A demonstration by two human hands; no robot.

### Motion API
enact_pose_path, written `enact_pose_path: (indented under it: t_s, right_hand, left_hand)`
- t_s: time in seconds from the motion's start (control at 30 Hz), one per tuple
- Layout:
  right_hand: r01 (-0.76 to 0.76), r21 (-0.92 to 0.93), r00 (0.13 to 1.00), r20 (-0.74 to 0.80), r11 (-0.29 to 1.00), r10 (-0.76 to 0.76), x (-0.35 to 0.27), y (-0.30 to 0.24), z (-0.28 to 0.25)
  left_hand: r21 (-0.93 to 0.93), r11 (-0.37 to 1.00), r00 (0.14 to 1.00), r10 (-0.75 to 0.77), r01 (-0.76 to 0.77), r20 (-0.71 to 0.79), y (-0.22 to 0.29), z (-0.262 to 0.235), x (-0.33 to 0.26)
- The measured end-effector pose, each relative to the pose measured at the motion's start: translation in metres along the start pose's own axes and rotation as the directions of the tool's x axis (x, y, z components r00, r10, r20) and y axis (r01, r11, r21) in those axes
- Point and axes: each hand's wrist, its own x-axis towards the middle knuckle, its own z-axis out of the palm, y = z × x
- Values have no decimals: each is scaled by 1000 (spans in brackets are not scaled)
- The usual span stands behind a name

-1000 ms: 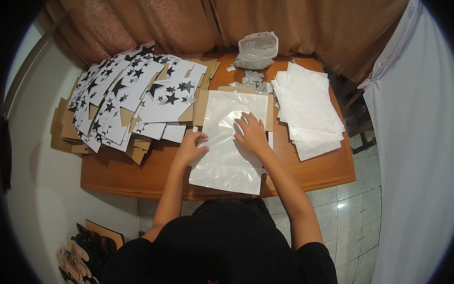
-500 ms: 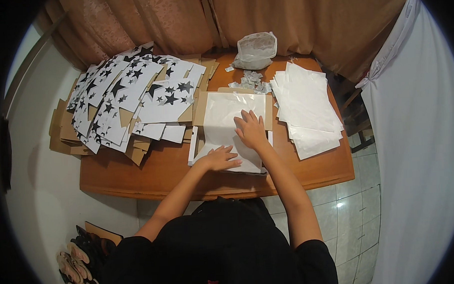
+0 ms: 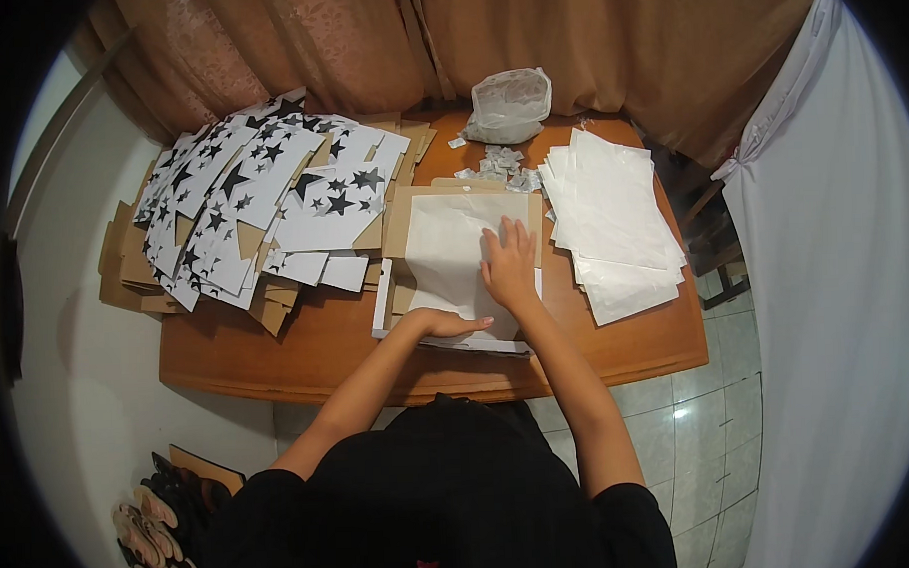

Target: Folding cardboard shoe boxes and organizing them on a shelf.

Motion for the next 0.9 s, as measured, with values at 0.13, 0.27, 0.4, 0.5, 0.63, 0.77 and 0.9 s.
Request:
enact_pose_path:
  t_s: [0.13,0.27,0.4,0.5,0.63,0.77,0.9]
  right_hand:
    - [-193,19,974,-113,981,194,-5,2,-11]
    - [-272,4,960,-71,962,272,-7,14,-11]
    - [-249,-67,966,56,966,252,-5,11,-13]
    - [-223,-68,965,125,972,230,-3,9,-19]
    - [-266,44,964,21,963,266,2,7,-23]
    - [-328,333,896,-185,884,403,-1,33,0]
    - [-223,456,938,-140,861,317,6,41,15]
  left_hand:
    - [140,990,1000,29,-29,4,-1,-5,3]
    - [126,992,998,17,-11,-53,-1,1,-1]
    - [46,995,994,-93,91,53,-11,1,9]
    - [27,993,993,-112,111,26,-7,2,8]
    - [47,997,996,-65,68,-58,-20,0,15]
    - [-46,926,810,303,-375,-502,-9,-26,-21]
    - [279,918,345,368,-281,-863,-15,-67,-21]
